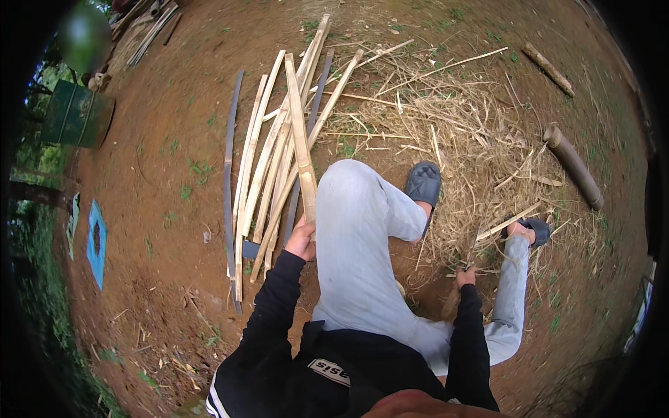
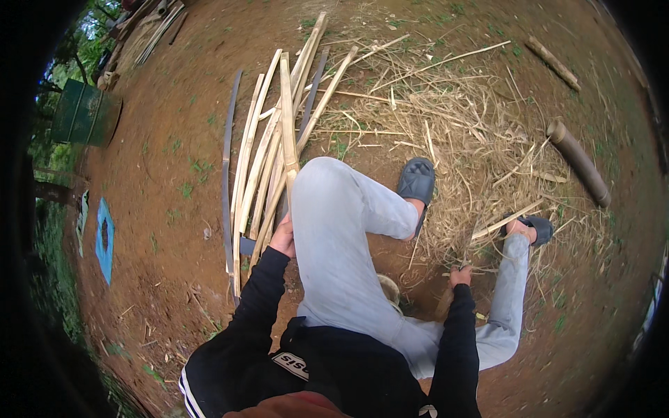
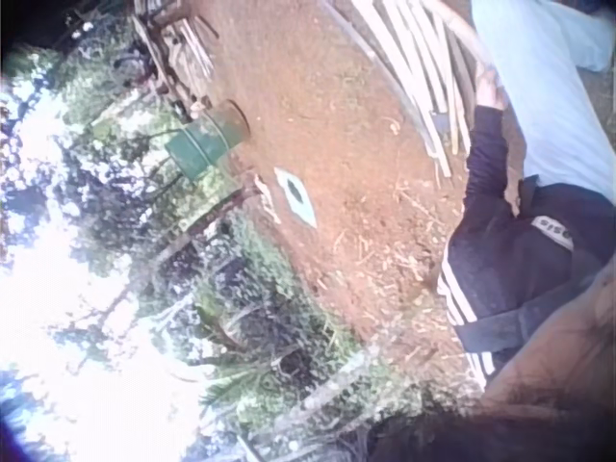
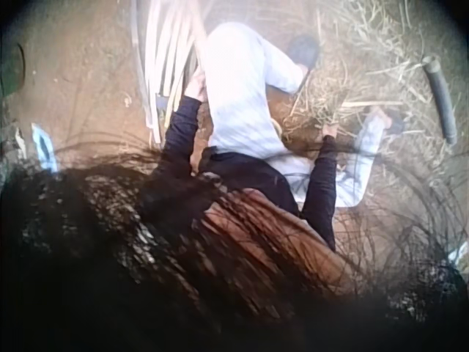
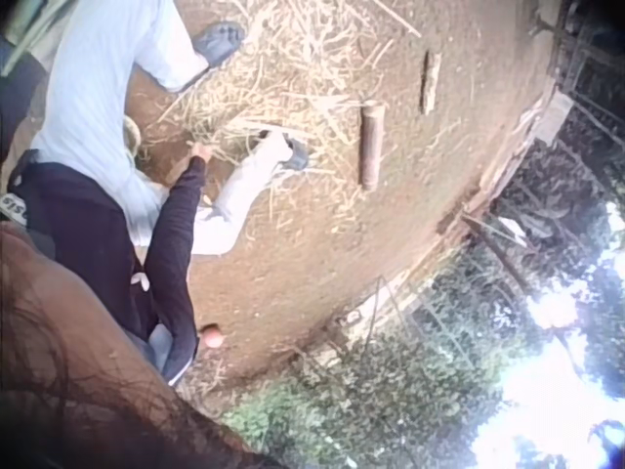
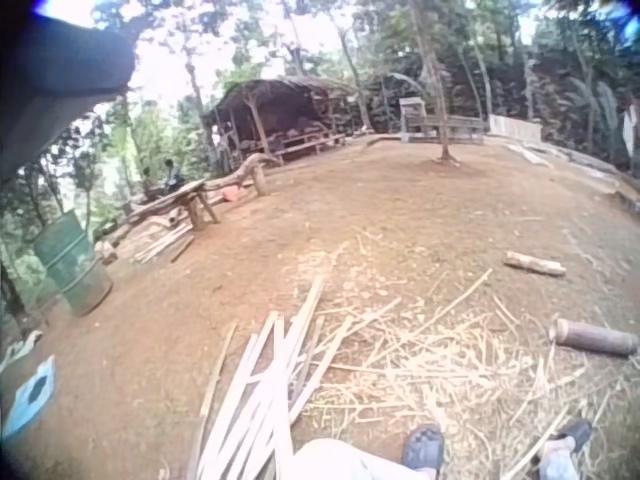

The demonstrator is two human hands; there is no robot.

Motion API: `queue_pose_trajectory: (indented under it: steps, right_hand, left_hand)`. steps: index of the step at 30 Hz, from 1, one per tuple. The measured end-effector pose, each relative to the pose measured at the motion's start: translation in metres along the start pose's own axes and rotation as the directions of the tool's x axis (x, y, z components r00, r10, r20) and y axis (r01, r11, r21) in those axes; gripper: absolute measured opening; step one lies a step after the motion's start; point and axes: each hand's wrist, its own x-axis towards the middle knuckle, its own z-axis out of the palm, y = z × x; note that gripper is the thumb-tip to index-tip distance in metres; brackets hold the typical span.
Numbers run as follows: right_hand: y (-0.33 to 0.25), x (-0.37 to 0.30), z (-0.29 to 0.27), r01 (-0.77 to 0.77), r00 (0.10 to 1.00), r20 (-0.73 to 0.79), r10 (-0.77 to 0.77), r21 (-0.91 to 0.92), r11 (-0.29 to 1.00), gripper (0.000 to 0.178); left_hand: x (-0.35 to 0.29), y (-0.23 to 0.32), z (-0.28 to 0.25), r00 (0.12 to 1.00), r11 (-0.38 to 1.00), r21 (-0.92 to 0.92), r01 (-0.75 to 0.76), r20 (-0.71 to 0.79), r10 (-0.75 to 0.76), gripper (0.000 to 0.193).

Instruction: The person scrapes a bamboo strip with a blade and uses a wooden object to press down on it while pulling it through.

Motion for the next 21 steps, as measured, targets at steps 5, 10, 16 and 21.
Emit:
queue_pose_trajectory:
  steps: [5, 10, 16, 21]
  right_hand:
    - [-0.048, -0.055, -0.004, -0.032, 0.997, 0.069, 0.032, 0.001, 0.999, 0.051]
    - [-0.062, -0.056, -0.013, -0.029, 0.995, 0.1, 0.004, 0.244, 0.969, 0.034]
    - [-0.162, -0.137, -0.114, -0.312, 0.929, 0.369, 0.028, 0.741, 0.595, 0.025]
    - [-0.159, -0.27, -0.162, -0.434, 0.873, 0.449, -0.193, 0.894, 0.115, 0.025]
  left_hand:
    - [0.006, 0.041, -0.054, 0.991, 0.971, 0.22, -0.098, -0.07, 0.116, 0.038]
    - [0.057, 0.052, -0.162, 0.743, 0.409, 0.9, 0.15, -0.375, 0.554, 0.06]
    - [-0.012, 0.024, 0.026, 0.913, 0.712, 0.605, -0.356, 0.06, 0.404, 0.065]
    - [-0.06, 0.026, 0.105, 0.688, 0.366, 0.659, -0.657, 0.327, 0.648, 0.065]
